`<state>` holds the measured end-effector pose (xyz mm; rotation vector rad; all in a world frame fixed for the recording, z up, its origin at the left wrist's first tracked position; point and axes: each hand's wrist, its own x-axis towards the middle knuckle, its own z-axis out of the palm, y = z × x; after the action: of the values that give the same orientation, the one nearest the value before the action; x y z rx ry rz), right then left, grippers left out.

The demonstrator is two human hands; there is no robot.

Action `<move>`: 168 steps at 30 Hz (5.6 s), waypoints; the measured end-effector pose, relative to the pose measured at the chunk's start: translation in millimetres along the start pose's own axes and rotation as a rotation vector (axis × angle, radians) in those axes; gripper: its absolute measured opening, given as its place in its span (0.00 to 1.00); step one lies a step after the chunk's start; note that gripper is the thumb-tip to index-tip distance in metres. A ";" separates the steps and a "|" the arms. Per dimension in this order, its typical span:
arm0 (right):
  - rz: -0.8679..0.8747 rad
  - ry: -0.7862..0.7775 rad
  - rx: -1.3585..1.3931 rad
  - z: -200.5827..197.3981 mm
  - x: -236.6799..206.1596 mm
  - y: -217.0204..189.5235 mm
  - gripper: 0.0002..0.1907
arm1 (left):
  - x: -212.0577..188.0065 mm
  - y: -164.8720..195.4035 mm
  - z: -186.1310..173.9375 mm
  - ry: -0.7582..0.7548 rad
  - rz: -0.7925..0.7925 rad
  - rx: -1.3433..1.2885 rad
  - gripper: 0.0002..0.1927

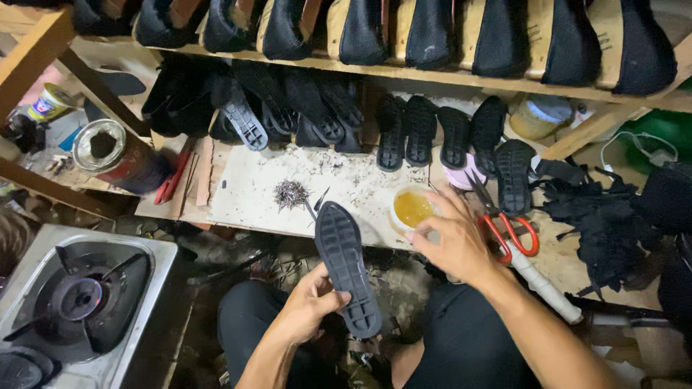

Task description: The person sits on the floor at a workbench and applies glue by hand to the inner surface of black rubber shoe soles, rubbing the glue over each sole. Coated soles are set on the table and stacked on the lap as they are finished.

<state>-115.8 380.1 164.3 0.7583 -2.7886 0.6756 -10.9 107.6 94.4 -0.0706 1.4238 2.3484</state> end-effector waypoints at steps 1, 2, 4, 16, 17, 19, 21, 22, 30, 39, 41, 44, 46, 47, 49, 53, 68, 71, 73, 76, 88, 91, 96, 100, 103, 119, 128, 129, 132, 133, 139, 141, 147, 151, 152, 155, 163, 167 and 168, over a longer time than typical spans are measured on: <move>0.034 -0.034 0.011 0.7 -4.9 -4.3 0.10 | 2.2 1.0 0.8 -0.027 0.002 -0.007 0.24; 0.003 -0.051 0.164 -0.6 -12.2 -8.8 0.08 | 3.9 2.2 2.8 -0.054 0.003 -0.015 0.24; -0.055 -0.083 0.474 0.3 -28.8 -21.2 0.12 | 8.4 4.1 9.0 -0.095 0.003 -0.016 0.25; -0.297 -0.028 0.759 16.7 -50.5 -35.5 0.27 | 16.0 18.8 18.9 -0.069 0.029 -0.100 0.26; -0.281 -0.018 0.727 18.7 -49.0 -34.2 0.26 | 17.4 17.0 19.9 -0.077 0.035 -0.078 0.25; -0.256 0.002 0.664 23.5 -46.6 -34.2 0.24 | 20.3 13.8 21.8 -0.071 0.052 -0.070 0.24; -0.237 0.042 0.539 27.7 -48.9 -37.4 0.25 | 22.5 11.9 20.9 -0.036 0.067 -0.101 0.22; -0.229 0.059 0.476 29.8 -51.6 -40.7 0.26 | 23.6 12.0 18.7 -0.010 0.095 -0.119 0.21; -0.353 0.291 0.024 40.9 -76.7 -75.6 0.24 | 32.5 1.6 16.9 0.218 0.253 -0.208 0.17; 0.403 0.019 1.139 36.4 -50.4 -64.1 0.36 | -0.1 -21.6 37.2 0.136 0.344 0.048 0.25; 0.503 -0.037 1.358 26.7 -42.7 -51.5 0.41 | -5.3 -26.5 22.3 -0.027 0.268 -0.221 0.23; 0.386 -0.015 1.315 4.9 -37.2 -33.9 0.42 | -8.2 -26.0 -11.0 -0.140 0.003 -0.665 0.27; 0.297 -0.022 1.189 -1.2 -34.4 -28.8 0.40 | -9.2 -27.8 -22.2 -0.258 -0.090 -0.758 0.29; 0.295 -0.055 1.190 -0.7 -33.2 -28.2 0.40 | -9.0 -27.1 -26.1 -0.363 -0.065 -0.694 0.31; 0.298 -0.126 1.189 5.0 -29.7 -29.4 0.40 | -7.1 -28.7 -23.1 -0.427 -0.051 -0.429 0.31; 0.181 -0.145 0.763 20.6 -17.8 -30.5 0.28 | 4.8 -35.8 2.9 -0.203 -0.037 -0.005 0.33; -0.001 0.012 0.027 -0.7 10.0 4.5 0.15 | -2.4 -13.6 0.1 0.036 0.040 -0.156 0.29; -0.028 -0.010 0.168 -2.7 -1.7 -2.1 0.11 | 1.3 -3.7 4.1 0.012 0.013 -0.177 0.32; -0.094 0.007 0.356 -0.4 -21.5 -17.2 0.09 | 2.8 1.7 11.5 -0.015 0.010 -0.203 0.33; -0.312 0.088 0.259 10.4 -42.6 -44.3 0.22 | 5.8 10.3 22.2 -0.081 0.022 -0.250 0.33; -0.342 0.243 0.051 7.4 -33.5 -38.4 0.27 | 3.5 7.7 37.3 -0.210 0.065 -0.141 0.34; -0.296 0.114 0.228 15.1 -46.2 -44.3 0.27 | 6.0 -0.3 32.1 -0.148 0.139 -0.150 0.32; -0.134 -0.127 0.766 22.1 -68.8 -44.8 0.17 | 16.8 -6.5 22.5 0.009 0.159 -0.205 0.28; 0.275 -0.199 1.160 29.9 -76.7 -46.2 0.18 | 16.9 -1.0 27.0 0.023 0.112 -0.230 0.27; 0.289 -0.146 1.094 29.6 -74.4 -43.7 0.20 | 7.4 4.9 31.1 -0.050 0.013 -0.073 0.39; -0.250 0.054 0.495 23.0 -66.1 -42.9 0.24 | 2.0 16.4 20.4 -0.065 -0.005 -0.198 0.38; -0.376 0.125 0.266 21.2 -65.8 -51.5 0.24 | 4.1 24.4 30.2 -0.021 0.084 -0.154 0.43; -0.402 0.164 0.260 19.5 -66.4 -51.1 0.23 | 3.7 24.4 30.1 -0.004 0.085 -0.151 0.43; -0.353 0.202 0.231 17.4 -61.9 -47.2 0.24 | 5.5 21.6 34.3 0.004 -0.027 -0.119 0.40; -0.323 0.207 0.215 18.2 -59.5 -45.9 0.25 | 8.0 19.7 37.5 0.010 0.000 -0.158 0.41; -0.444 0.238 0.172 24.2 -68.2 -54.6 0.23 | 16.7 14.9 42.0 0.107 0.218 -0.283 0.42; -0.465 0.276 0.057 26.1 -76.8 -61.4 0.23 | 17.5 12.7 39.9 0.142 0.224 -0.335 0.40; -0.475 0.313 -0.015 32.7 -84.4 -73.0 0.21 | 23.7 3.3 45.6 0.218 0.253 -0.334 0.37; -0.167 0.245 0.410 38.4 -76.4 -74.8 0.22 | 20.7 0.5 53.4 0.270 0.399 -0.160 0.38; 0.003 0.156 0.568 38.8 -72.9 -73.6 0.25 | 14.6 -1.0 53.9 0.263 0.410 -0.107 0.39; 0.361 -0.037 1.030 36.3 -60.0 -63.8 0.32 | -4.0 -5.8 44.5 0.002 0.431 -0.065 0.41; 0.251 -0.264 0.586 10.3 -33.4 -46.2 0.32 | -13.4 -29.6 9.1 -0.262 0.044 -1.035 0.40; -0.071 -0.019 0.104 8.6 1.6 -37.8 0.24 | -22.6 -44.4 21.6 -0.289 0.058 -1.039 0.46; -0.096 0.012 -0.036 7.2 10.9 -30.8 0.25 | -25.2 -46.5 23.8 -0.279 0.095 -0.985 0.46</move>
<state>-109.5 348.3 172.7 0.8722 -2.7255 0.6086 32.5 139.4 72.8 0.0588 0.0638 2.7607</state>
